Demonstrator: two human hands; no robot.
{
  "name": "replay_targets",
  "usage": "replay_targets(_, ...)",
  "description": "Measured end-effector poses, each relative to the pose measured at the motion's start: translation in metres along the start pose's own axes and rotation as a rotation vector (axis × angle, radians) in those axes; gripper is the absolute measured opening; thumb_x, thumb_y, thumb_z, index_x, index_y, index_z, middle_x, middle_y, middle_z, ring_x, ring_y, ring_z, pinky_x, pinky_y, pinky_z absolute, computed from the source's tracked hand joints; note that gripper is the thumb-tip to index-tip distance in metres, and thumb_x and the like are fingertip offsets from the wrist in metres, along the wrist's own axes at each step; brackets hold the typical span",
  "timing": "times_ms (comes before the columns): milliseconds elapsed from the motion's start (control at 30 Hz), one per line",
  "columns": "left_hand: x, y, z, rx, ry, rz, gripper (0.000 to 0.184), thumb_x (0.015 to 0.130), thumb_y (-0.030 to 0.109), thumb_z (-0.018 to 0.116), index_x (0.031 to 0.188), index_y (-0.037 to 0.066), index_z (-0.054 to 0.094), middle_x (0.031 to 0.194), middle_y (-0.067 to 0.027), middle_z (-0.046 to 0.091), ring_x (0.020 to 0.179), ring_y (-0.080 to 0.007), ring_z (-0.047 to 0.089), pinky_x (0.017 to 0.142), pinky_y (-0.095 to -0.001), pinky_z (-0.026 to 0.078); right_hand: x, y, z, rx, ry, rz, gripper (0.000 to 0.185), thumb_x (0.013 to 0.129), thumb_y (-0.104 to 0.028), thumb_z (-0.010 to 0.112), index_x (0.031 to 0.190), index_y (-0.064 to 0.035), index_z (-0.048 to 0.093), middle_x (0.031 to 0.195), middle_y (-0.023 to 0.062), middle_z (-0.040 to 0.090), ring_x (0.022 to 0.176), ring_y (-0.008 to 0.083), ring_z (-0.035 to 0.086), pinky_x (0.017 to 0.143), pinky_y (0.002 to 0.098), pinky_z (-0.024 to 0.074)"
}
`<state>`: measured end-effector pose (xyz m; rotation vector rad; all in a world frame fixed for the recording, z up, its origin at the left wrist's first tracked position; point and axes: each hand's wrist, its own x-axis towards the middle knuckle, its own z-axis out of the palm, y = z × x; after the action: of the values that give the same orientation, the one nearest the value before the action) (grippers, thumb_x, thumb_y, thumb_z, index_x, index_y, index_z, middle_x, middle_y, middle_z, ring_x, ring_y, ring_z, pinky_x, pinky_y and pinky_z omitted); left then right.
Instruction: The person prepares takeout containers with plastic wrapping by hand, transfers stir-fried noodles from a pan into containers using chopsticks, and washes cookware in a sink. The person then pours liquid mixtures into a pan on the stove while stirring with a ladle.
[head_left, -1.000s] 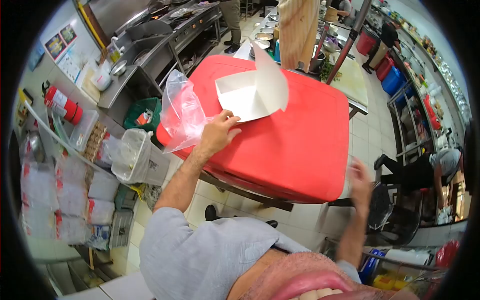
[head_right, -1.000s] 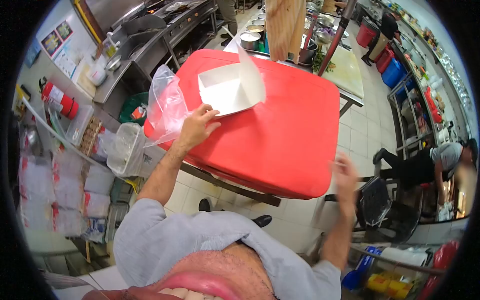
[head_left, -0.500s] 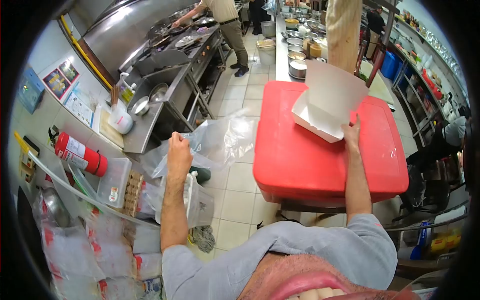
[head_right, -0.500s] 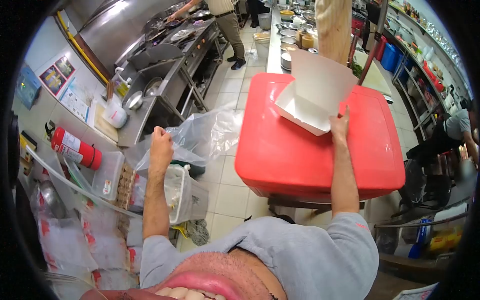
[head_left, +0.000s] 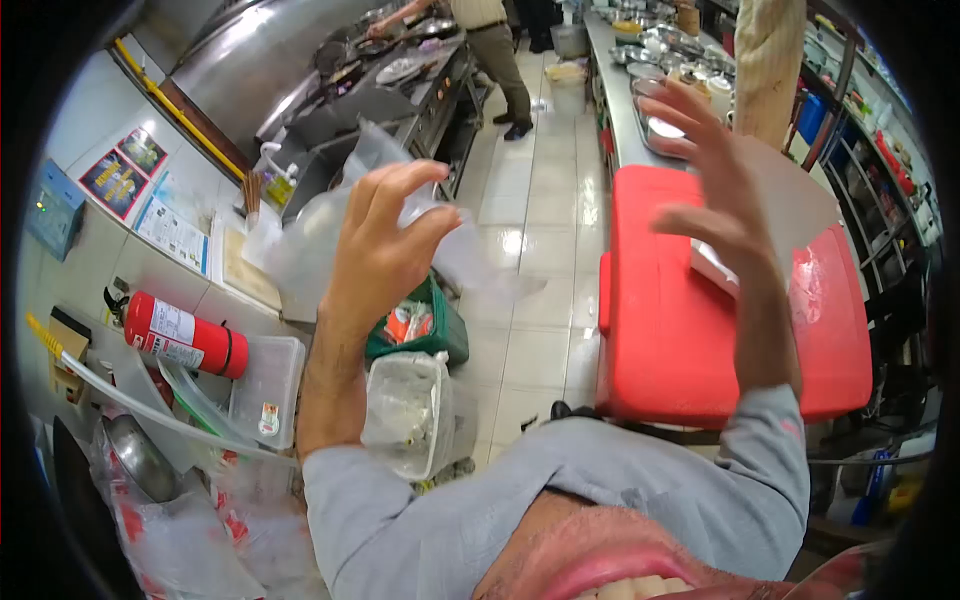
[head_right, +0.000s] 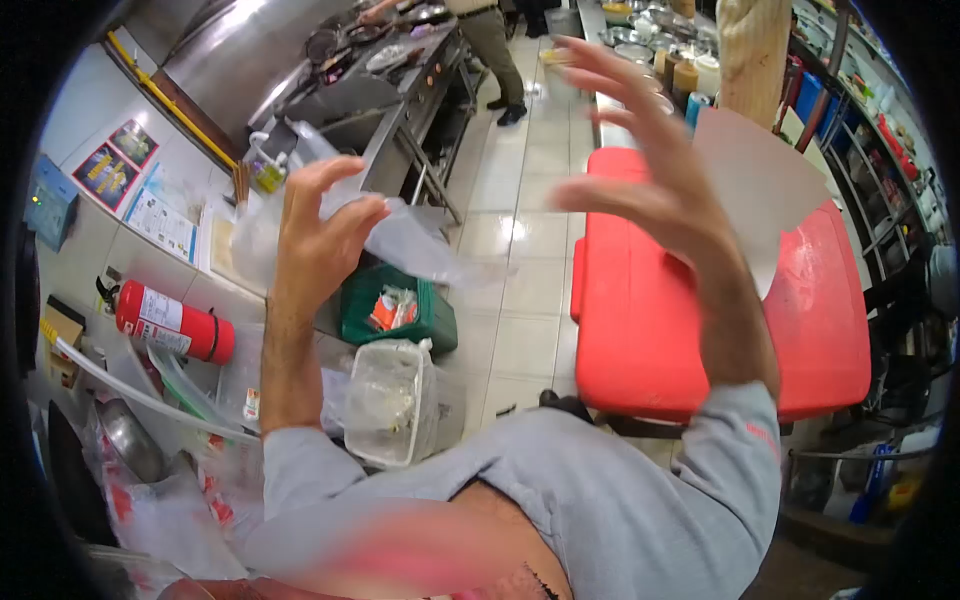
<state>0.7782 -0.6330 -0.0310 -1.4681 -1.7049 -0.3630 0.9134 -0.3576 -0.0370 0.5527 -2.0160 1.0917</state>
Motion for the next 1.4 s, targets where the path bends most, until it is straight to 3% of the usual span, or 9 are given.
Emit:
replay_targets(233,-0.036,-0.056,0.014,-0.038,0.108,0.204,0.03,0.066,0.013,0.069,0.094,0.013,0.062,0.112,-0.005,0.052,0.103,-0.0246,0.05,0.081,-0.0354,0.041,0.068,0.06,0.154,0.698,-0.534,0.317,0.056,0.077,-0.021,0.07,0.122,0.0,0.045,0.094,0.0079,0.061,0.089,0.0159,0.057,0.082,0.0307,0.0441)
replay_targets(367,-0.098,-0.122,0.029,-0.047,0.218,-0.121,0.07,0.068,0.044,0.073,0.124,0.01,0.048,0.13,-0.0133,0.037,0.122,-0.0273,0.033,0.097,-0.0405,0.027,0.057,0.081,0.169,0.727,-0.295,0.41,0.025,0.084,-0.011,0.06,0.106,-0.0009,0.053,0.087,0.0048,0.059,0.081,0.0108,0.057,0.074,0.0279,0.048)
replay_targets(433,-0.128,-0.151,0.064,-0.671,0.491,-0.679,0.089,0.068,0.05,0.071,0.135,0.008,0.031,0.136,-0.0158,0.029,0.129,-0.0274,0.023,0.105,-0.0401,0.019,0.051,0.083,0.177,0.791,-0.122,0.445,0.019,0.086,-0.01,0.057,0.102,-0.0018,0.053,0.087,0.0048,0.059,0.081,0.0106,0.057,0.073,0.0284,0.0487)
replay_targets(633,-0.118,-0.151,0.178,-1.93,0.222,-0.936,0.057,0.08,0.03,0.067,0.123,0.001,0.045,0.123,-0.0129,0.049,0.118,-0.021,0.041,0.101,-0.0335,0.028,0.028,0.085,0.16,0.925,0.076,0.563,0.02,0.083,-0.015,0.057,0.098,-0.0024,0.051,0.091,0.0087,0.058,0.083,0.0232,0.059,0.075,0.0363,0.0478)
replay_targets(667,-0.106,-0.153,0.193,-1.96,0.226,-0.821,0.028,0.083,0.019,0.064,0.105,0.002,0.058,0.098,-0.0082,0.062,0.096,-0.017,0.057,0.09,-0.0297,0.038,0.02,0.089,0.149,0.921,0.144,0.561,0.03,0.084,-0.021,0.056,0.105,-0.0018,0.048,0.089,0.0109,0.057,0.082,0.0271,0.058,0.075,0.0394,0.0477)
replay_targets(1000,0.046,-0.087,0.178,-1.873,0.165,-0.324,0.016,0.087,0.014,0.058,0.094,0.0,0.058,0.056,-0.0058,0.053,0.04,-0.0136,0.049,0.039,-0.0236,0.042,-0.027,-0.006,0.067,-0.27,0.831,0.378,0.049,0.077,-0.001,0.064,0.12,-0.0006,0.04,0.097,0.0108,0.056,0.076,0.0166,0.059,0.058,0.0272,0.0504)
replay_targets(1233,0.173,-0.046,0.163,-1.991,0.217,-0.227,0.027,0.09,0.025,0.055,0.095,-0.001,0.057,0.054,-0.0045,0.051,0.038,-0.0126,0.046,0.04,-0.023,0.04,0.054,-0.085,0.005,-0.653,1.14,0.108,0.043,0.076,-0.011,0.069,0.111,-0.0015,0.047,0.079,0.0035,0.056,0.063,0.0097,0.054,0.052,0.0217,0.0453)
replay_targets(1333,0.218,-0.038,0.195,-0.43,0.323,-0.087,0.021,0.079,0.014,0.06,0.098,0.005,0.062,0.092,-0.0089,0.059,0.077,-0.0191,0.057,0.068,-0.0271,0.048,0.089,-0.073,-0.021,-0.811,1.661,0.276,0.038,0.076,-0.014,0.07,0.106,-0.0014,0.052,0.071,0.0011,0.055,0.056,0.0078,0.051,0.047,0.0214,0.042)
replay_targets(1400,0.236,-0.013,0.214,-1.171,0.294,-0.186,0.019,0.082,0.022,0.06,0.093,0.006,0.061,0.079,-0.0044,0.056,0.068,-0.0135,0.054,0.059,-0.0245,0.044,0.035,-0.045,-0.116,-0.954,0.942,0.383,0.024,0.078,-0.015,0.068,0.096,-0.0021,0.059,0.065,-0.0003,0.054,0.053,0.0076,0.049,0.046,0.022,0.0392)
